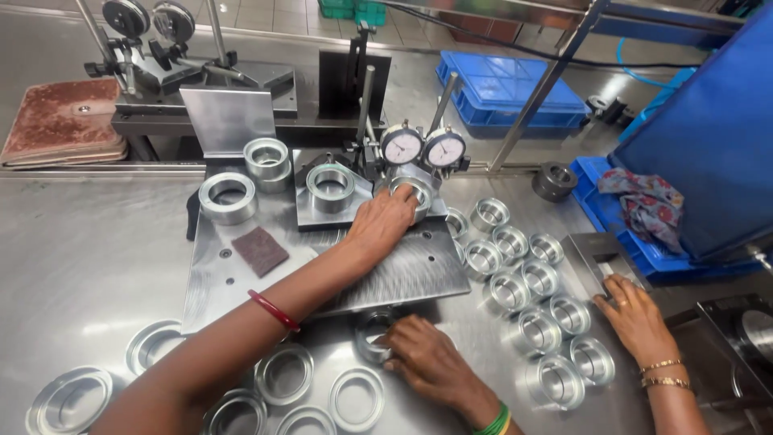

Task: The recorder is seen inspecting and cleaning metal ring components using a gauge and a cloth.

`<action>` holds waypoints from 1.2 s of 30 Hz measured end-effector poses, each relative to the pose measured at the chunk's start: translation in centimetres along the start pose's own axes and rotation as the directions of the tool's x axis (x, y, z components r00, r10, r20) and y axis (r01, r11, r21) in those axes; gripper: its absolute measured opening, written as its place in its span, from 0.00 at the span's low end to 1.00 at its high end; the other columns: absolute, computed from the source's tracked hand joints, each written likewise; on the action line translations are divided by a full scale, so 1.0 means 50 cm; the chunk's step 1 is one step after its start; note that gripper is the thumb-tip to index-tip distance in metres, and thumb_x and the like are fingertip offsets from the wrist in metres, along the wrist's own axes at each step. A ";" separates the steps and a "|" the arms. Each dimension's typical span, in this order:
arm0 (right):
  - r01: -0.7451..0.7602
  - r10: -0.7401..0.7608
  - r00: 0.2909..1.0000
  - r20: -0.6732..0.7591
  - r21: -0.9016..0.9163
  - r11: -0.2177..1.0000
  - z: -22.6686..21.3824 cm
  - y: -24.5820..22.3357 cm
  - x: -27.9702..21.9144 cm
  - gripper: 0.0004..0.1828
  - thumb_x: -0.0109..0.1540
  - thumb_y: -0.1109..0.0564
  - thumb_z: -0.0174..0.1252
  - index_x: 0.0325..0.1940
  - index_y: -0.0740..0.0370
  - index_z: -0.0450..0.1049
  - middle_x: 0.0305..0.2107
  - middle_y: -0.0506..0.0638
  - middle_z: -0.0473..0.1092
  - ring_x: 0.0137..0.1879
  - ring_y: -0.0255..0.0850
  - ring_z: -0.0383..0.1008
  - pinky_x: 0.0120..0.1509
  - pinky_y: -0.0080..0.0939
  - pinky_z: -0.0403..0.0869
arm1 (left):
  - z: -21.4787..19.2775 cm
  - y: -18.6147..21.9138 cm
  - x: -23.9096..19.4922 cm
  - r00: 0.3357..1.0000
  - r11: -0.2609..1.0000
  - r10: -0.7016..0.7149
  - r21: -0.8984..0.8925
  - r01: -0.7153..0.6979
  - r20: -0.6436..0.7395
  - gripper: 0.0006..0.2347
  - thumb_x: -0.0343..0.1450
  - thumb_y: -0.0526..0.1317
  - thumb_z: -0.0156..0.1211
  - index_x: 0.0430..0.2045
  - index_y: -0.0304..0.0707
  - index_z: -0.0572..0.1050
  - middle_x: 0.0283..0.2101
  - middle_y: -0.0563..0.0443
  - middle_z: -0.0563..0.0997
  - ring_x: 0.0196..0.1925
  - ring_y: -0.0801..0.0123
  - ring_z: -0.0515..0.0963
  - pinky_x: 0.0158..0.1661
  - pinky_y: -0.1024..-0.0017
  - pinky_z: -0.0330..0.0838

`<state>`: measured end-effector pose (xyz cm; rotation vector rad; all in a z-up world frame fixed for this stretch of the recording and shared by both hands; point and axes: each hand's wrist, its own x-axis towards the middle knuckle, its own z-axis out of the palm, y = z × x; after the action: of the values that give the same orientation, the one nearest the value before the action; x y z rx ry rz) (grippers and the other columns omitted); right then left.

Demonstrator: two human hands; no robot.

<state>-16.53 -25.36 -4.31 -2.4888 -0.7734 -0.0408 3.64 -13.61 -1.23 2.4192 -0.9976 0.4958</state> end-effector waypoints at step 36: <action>-0.380 0.337 0.888 -0.313 -0.089 0.921 0.141 0.054 -0.223 0.14 0.58 0.56 0.64 0.43 0.69 0.79 0.42 0.57 0.74 0.59 0.53 0.69 0.62 0.51 0.70 | 0.131 -0.022 0.068 0.976 0.983 -0.173 0.029 0.179 -0.130 0.07 0.69 0.29 0.54 0.39 0.27 0.76 0.50 0.39 0.78 0.48 0.44 0.80 0.41 0.56 0.81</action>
<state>-25.29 -29.52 -13.67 -2.6437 -0.1833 -0.3368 7.68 -18.40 -5.26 2.4495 -0.7187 0.6029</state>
